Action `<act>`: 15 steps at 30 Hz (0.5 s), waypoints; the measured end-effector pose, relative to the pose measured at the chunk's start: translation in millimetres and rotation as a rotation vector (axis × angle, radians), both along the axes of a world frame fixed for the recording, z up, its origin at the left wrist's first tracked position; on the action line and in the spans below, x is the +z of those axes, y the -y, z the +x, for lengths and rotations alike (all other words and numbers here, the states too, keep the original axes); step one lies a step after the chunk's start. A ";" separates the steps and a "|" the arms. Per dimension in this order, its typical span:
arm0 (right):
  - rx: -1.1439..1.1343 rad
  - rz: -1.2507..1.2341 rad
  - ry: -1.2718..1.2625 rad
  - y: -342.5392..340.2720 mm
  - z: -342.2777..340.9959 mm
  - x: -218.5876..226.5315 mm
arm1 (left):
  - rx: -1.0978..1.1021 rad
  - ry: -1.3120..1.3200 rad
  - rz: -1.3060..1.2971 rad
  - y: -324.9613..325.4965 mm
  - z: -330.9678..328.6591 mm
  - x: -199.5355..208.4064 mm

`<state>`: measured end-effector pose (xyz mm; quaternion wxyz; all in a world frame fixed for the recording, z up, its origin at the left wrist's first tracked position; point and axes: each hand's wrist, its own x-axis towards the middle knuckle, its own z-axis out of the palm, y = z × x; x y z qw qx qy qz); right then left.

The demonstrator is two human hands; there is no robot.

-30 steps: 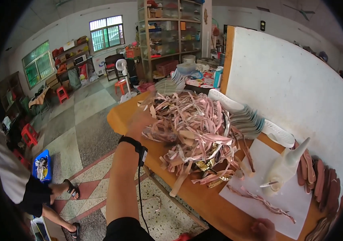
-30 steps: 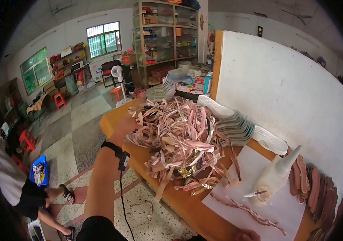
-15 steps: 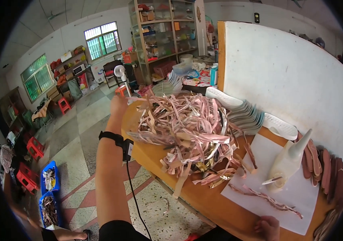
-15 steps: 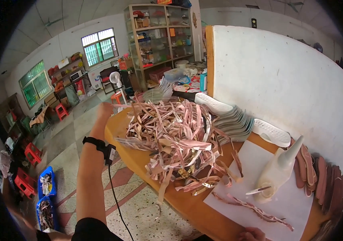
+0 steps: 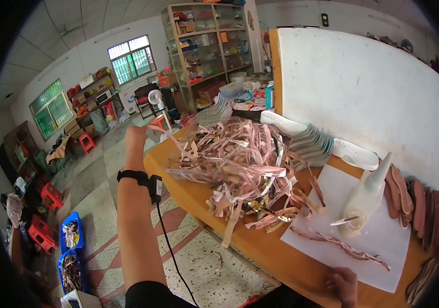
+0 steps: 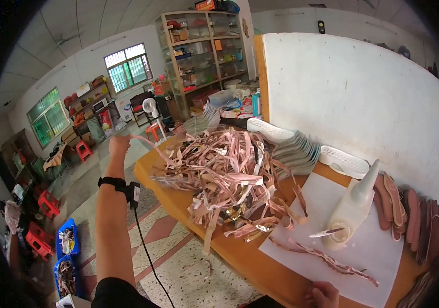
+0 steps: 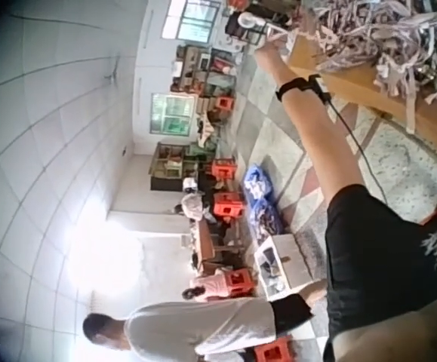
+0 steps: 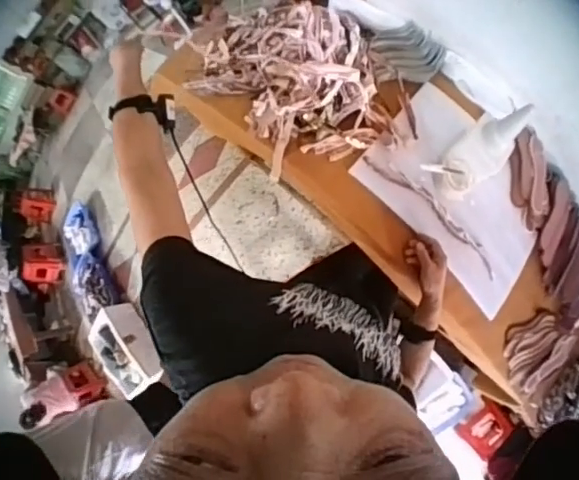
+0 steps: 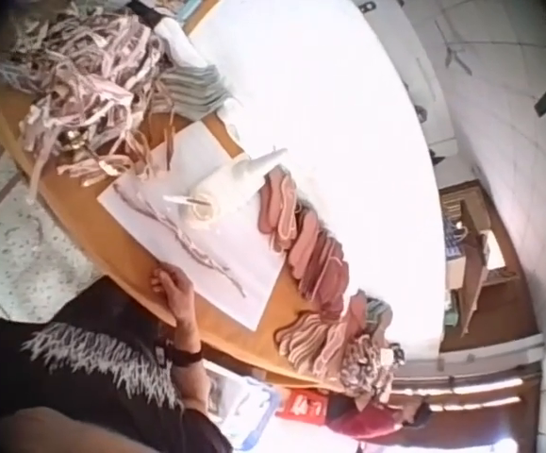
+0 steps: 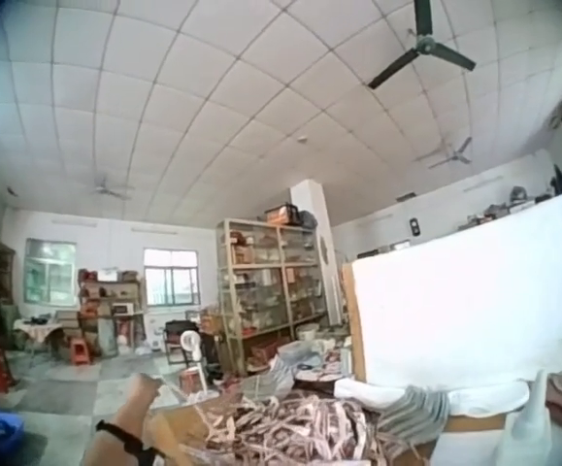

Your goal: Applying adhesive to the edges and surface of shoe insoles using a brush.

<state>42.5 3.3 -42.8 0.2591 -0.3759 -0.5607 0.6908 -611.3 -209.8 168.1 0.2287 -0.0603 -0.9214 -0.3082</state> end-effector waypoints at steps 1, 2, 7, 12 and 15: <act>0.004 -0.005 0.000 0.7 -0.5 0.5 | -0.021 0.038 0.063 0.6 2.9 2.4; -0.025 0.017 0.035 1.1 -1.0 0.8 | -0.013 0.043 0.061 -0.2 5.7 5.8; -0.019 0.007 0.035 0.2 -0.6 0.4 | -0.369 0.236 0.428 -5.1 37.7 26.9; 0.012 0.039 0.006 0.4 3.8 -1.0 | -0.785 0.503 0.887 -27.7 102.0 38.6; 0.010 0.055 0.036 1.3 6.0 0.1 | -1.020 0.565 0.996 -49.2 143.9 35.3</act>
